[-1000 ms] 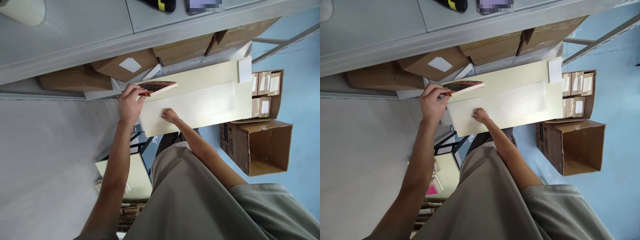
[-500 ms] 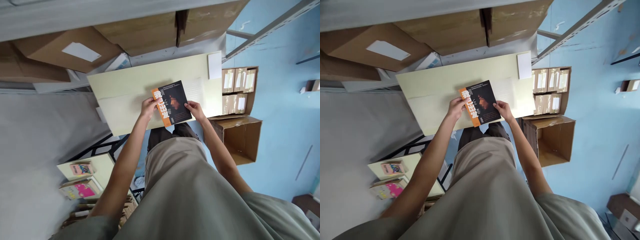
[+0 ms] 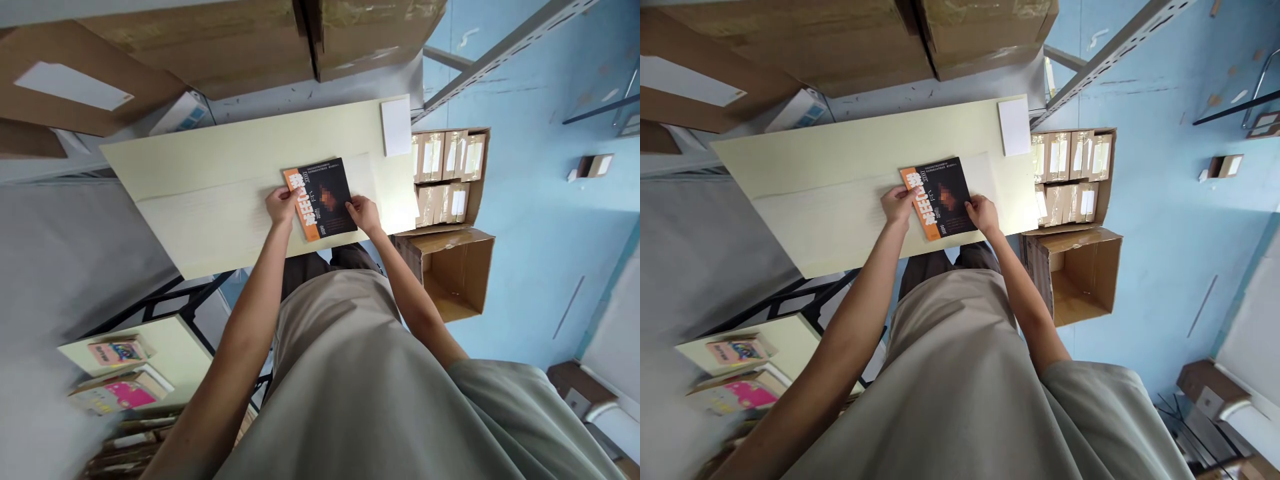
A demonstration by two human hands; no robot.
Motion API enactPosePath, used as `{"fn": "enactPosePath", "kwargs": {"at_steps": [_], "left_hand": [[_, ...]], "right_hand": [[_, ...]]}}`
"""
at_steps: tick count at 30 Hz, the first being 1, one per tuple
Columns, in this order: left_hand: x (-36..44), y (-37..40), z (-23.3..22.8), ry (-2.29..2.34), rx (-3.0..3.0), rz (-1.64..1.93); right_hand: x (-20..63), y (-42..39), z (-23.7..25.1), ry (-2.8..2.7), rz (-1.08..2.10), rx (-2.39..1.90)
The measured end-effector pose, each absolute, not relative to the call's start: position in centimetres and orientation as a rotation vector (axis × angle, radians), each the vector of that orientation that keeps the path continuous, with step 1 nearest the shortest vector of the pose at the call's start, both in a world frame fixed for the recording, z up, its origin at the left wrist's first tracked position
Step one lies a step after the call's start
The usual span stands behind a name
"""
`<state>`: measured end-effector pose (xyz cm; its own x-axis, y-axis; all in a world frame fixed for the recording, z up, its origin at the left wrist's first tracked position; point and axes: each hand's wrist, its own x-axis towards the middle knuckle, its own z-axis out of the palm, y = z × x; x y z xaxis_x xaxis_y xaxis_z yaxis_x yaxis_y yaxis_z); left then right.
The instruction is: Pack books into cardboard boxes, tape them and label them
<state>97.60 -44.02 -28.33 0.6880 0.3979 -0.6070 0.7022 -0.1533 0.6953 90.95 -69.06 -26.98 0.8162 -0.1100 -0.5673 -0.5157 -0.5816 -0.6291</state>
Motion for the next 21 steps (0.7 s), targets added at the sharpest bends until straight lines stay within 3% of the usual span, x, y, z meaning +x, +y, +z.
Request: {"fn": "enactPosePath", "kwargs": {"at_steps": [5, 12, 16, 21], "left_hand": [[97.2, -44.0, -28.8, 0.798, 1.862, -0.344], [94.4, -43.7, -28.5, 0.778, 2.031, -0.382], [93.4, -43.9, -28.2, 0.768, 2.007, -0.425], [91.8, -44.5, -27.7, 0.711, 1.966, -0.377]], "right_hand": [[90.7, -73.0, -26.1, 0.705, 0.305, -2.346], [90.8, -73.5, -24.1, 0.736, 0.425, -2.314], [90.2, -70.2, -22.1, 0.444, 0.356, -2.369], [90.8, -64.2, -22.8, 0.237, 0.564, -2.396]]}}
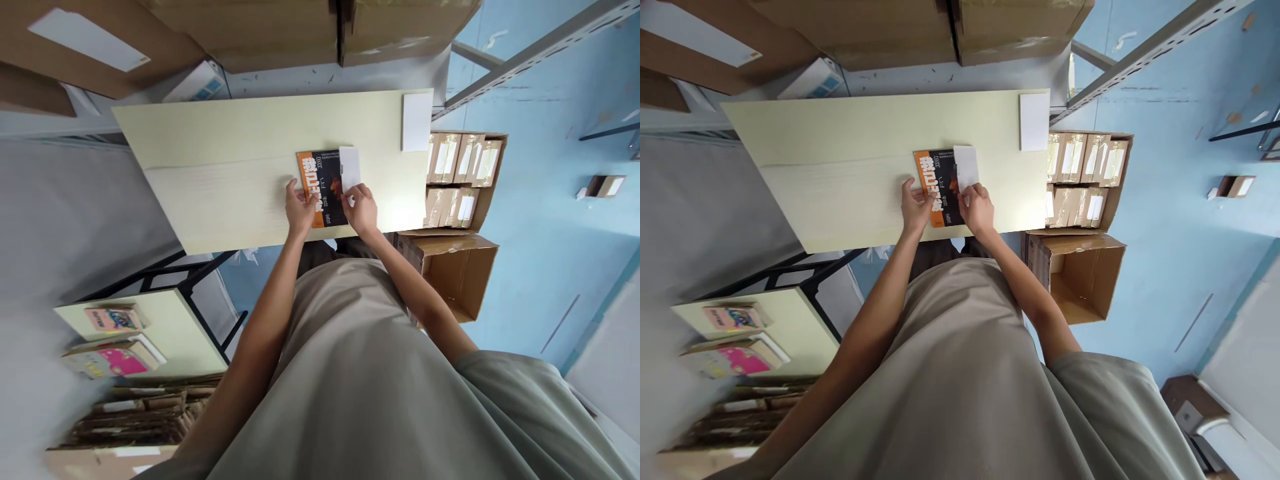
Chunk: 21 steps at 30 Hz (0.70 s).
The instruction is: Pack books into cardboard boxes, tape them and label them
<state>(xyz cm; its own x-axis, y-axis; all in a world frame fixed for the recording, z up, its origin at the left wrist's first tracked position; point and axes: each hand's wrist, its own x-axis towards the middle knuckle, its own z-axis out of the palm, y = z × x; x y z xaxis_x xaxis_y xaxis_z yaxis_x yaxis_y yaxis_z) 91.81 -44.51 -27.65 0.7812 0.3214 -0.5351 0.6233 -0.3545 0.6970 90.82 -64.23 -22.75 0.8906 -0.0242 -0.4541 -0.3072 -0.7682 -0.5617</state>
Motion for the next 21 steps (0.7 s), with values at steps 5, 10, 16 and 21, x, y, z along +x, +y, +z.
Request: {"fn": "enactPosePath", "kwargs": {"at_steps": [5, 10, 16, 21], "left_hand": [[89.9, -47.0, -26.7, 0.628, 2.097, -0.346], [89.0, -50.4, -26.5, 0.67, 2.233, -0.371], [88.8, -51.3, -27.2, 0.682, 2.273, -0.386], [88.0, -51.5, -27.1, 0.593, 2.258, -0.362]], "right_hand": [[92.5, -62.0, -25.5, 0.304, 0.719, -2.381], [93.5, -63.6, -26.2, 0.287, 0.784, -2.341], [95.0, -66.7, -26.4, 0.244, 0.576, -2.349], [98.2, -67.2, -28.8, 0.533, 0.443, -2.344]]}}
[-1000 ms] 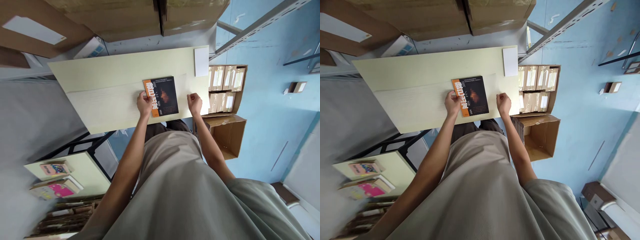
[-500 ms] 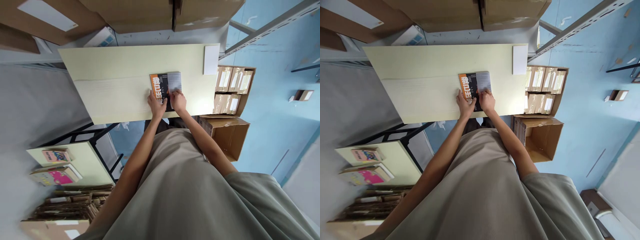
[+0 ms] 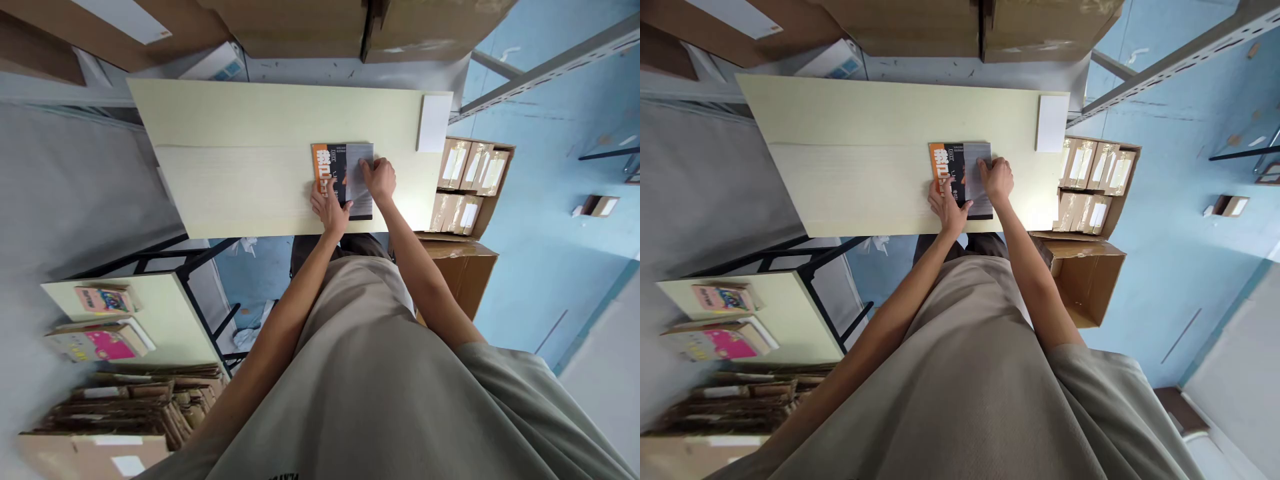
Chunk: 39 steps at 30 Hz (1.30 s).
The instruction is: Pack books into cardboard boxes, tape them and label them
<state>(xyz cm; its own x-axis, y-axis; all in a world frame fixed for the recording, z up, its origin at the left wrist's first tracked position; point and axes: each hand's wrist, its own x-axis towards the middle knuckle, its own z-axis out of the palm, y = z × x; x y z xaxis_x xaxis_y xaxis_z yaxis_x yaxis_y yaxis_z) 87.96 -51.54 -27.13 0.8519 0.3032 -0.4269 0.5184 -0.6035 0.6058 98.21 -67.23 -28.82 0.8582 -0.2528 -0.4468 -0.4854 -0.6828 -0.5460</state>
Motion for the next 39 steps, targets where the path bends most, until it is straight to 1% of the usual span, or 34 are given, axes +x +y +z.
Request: {"fn": "enactPosePath", "kwargs": {"at_steps": [3, 7, 10, 13, 16, 19, 22, 25, 28, 32, 35, 39], "left_hand": [[87.4, -51.9, -26.6, 0.497, 2.26, -0.332], [87.1, -52.3, -25.1, 0.313, 2.239, -0.3], [87.1, -53.3, -23.9, 0.218, 2.171, -0.349], [86.9, -54.2, -23.1, 0.233, 2.093, -0.387], [86.7, -53.7, -22.5, 0.255, 2.053, -0.373], [86.3, -51.5, -21.7, 0.242, 2.011, -0.333], [85.7, -48.4, -20.8, 0.221, 1.949, -0.277], [85.3, -45.7, -20.5, 0.217, 1.858, -0.249], [84.9, -43.9, -20.7, 0.286, 1.711, -0.241], [83.9, -43.2, -21.4, 0.571, 1.518, -0.103], [82.8, -43.2, -22.0, 0.833, 1.389, 0.113], [81.6, -42.4, -24.2, 1.021, 1.26, 0.318]], "right_hand": [[100.0, -67.0, -29.6, 0.523, 0.537, -2.314], [101.3, -67.3, -29.0, 0.566, 0.664, -2.312], [101.7, -67.3, -27.9, 0.512, 0.663, -2.279], [101.8, -66.7, -26.3, 0.417, 0.638, -2.283], [101.8, -66.3, -23.6, 0.259, 0.632, -2.353], [102.5, -66.2, -19.3, -0.032, 0.633, -2.445], [104.5, -65.7, -14.7, -0.456, 0.607, -2.528], [107.8, -63.5, -12.1, -0.929, 0.689, -2.44], [111.7, -59.8, -12.1, -1.192, 0.957, -2.298], [115.7, -55.6, -13.2, -1.177, 1.199, -2.291], [116.7, -53.5, -14.1, -1.041, 1.253, -2.231], [115.6, -50.3, -16.7, -0.819, 1.18, -2.095]]}}
